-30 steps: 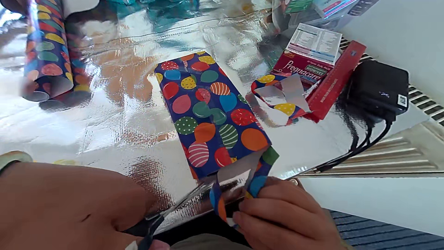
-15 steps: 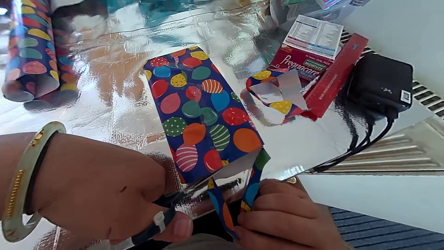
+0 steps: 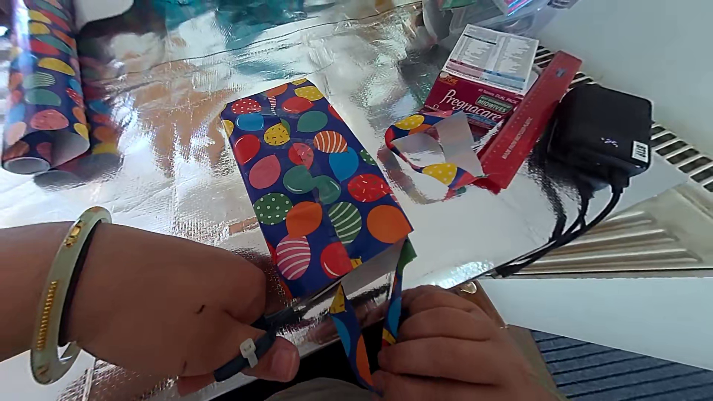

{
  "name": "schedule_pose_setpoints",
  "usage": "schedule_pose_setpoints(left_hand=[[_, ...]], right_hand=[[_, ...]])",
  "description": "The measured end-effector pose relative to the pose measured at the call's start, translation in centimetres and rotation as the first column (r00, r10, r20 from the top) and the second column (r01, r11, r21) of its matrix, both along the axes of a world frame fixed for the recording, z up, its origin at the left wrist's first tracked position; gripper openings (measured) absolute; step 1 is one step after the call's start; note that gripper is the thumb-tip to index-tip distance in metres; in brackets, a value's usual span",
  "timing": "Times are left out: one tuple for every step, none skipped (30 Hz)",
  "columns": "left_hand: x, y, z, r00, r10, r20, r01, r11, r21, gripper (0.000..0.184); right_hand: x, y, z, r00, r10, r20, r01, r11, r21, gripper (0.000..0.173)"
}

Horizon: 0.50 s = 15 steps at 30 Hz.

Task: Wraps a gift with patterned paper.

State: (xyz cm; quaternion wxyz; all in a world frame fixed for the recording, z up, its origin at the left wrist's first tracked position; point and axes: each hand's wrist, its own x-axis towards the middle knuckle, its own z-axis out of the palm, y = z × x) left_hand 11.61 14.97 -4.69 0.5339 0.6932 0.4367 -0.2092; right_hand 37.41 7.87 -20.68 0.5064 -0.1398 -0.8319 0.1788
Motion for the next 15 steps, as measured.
schedule_pose_setpoints(left_hand=[[-0.9,0.7,-0.7,0.996,-0.069,0.058,0.071,0.997,-0.037,0.039],[-1.8,1.7,-1.5,0.981,-0.180,0.070,0.186,0.978,-0.094,0.049],[-2.1,2.2,-2.0,0.973,-0.220,0.068,0.227,0.965,-0.132,0.056],[-2.2,2.4,-2.3,0.971,-0.228,0.075,0.236,0.962,-0.137,0.059],[-2.1,2.5,-2.5,0.969,-0.228,0.092,0.238,0.962,-0.131,0.060],[-2.0,2.5,-2.6,0.969,-0.226,0.096,0.237,0.964,-0.124,0.059],[-1.8,2.5,-2.5,0.971,-0.225,0.084,0.234,0.964,-0.123,0.058],[-1.6,2.5,-2.4,0.972,-0.227,0.058,0.233,0.966,-0.117,0.058],[-1.3,2.6,-2.2,0.970,-0.241,0.030,0.242,0.963,-0.119,0.057],[-1.2,2.6,-2.2,0.969,-0.247,0.016,0.247,0.962,-0.114,0.057],[-1.3,2.6,-2.2,0.969,-0.246,0.014,0.247,0.963,-0.106,0.057],[-1.3,2.6,-2.3,0.968,-0.250,0.017,0.250,0.963,-0.102,0.056],[-1.1,2.6,-2.2,0.968,-0.252,0.013,0.252,0.963,-0.095,0.053],[-0.6,2.6,-1.8,0.969,-0.248,-0.017,0.245,0.965,-0.095,0.049],[0.5,2.4,-0.8,0.971,-0.226,-0.078,0.218,0.970,-0.103,0.042]], right_hand=[[0.0,0.0,0.0,1.000,0.002,-0.006,-0.002,1.000,-0.004,0.014],[0.0,0.0,-0.1,1.000,0.007,-0.012,-0.007,1.000,-0.007,0.013],[0.0,0.1,-0.2,1.000,0.011,-0.017,-0.011,1.000,-0.008,0.013],[0.0,0.1,-0.2,1.000,0.015,-0.024,-0.015,1.000,-0.007,0.012],[-0.1,0.1,-0.3,0.999,0.018,-0.029,-0.018,1.000,-0.005,0.012],[-0.1,0.2,-0.3,0.999,0.016,-0.032,-0.016,1.000,-0.003,0.011],[-0.1,0.2,-0.3,0.999,0.011,-0.031,-0.011,1.000,-0.003,0.011],[-0.1,0.2,-0.4,0.999,0.009,-0.032,-0.009,1.000,-0.006,0.011],[-0.1,0.2,-0.4,1.000,0.012,-0.029,-0.012,1.000,-0.012,0.012],[-0.1,0.2,-0.4,0.999,0.015,-0.028,-0.015,1.000,-0.016,0.012],[0.0,0.2,-0.4,0.999,0.018,-0.031,-0.019,1.000,-0.020,0.012],[0.0,0.1,-0.4,0.999,0.023,-0.036,-0.024,0.999,-0.026,0.012],[0.1,0.1,-0.4,0.999,0.029,-0.045,-0.030,0.999,-0.029,0.012],[0.2,0.1,-0.5,0.997,0.040,-0.059,-0.042,0.999,-0.029,0.013],[0.3,0.2,-0.6,0.996,0.052,-0.074,-0.054,0.998,-0.028,0.013]])
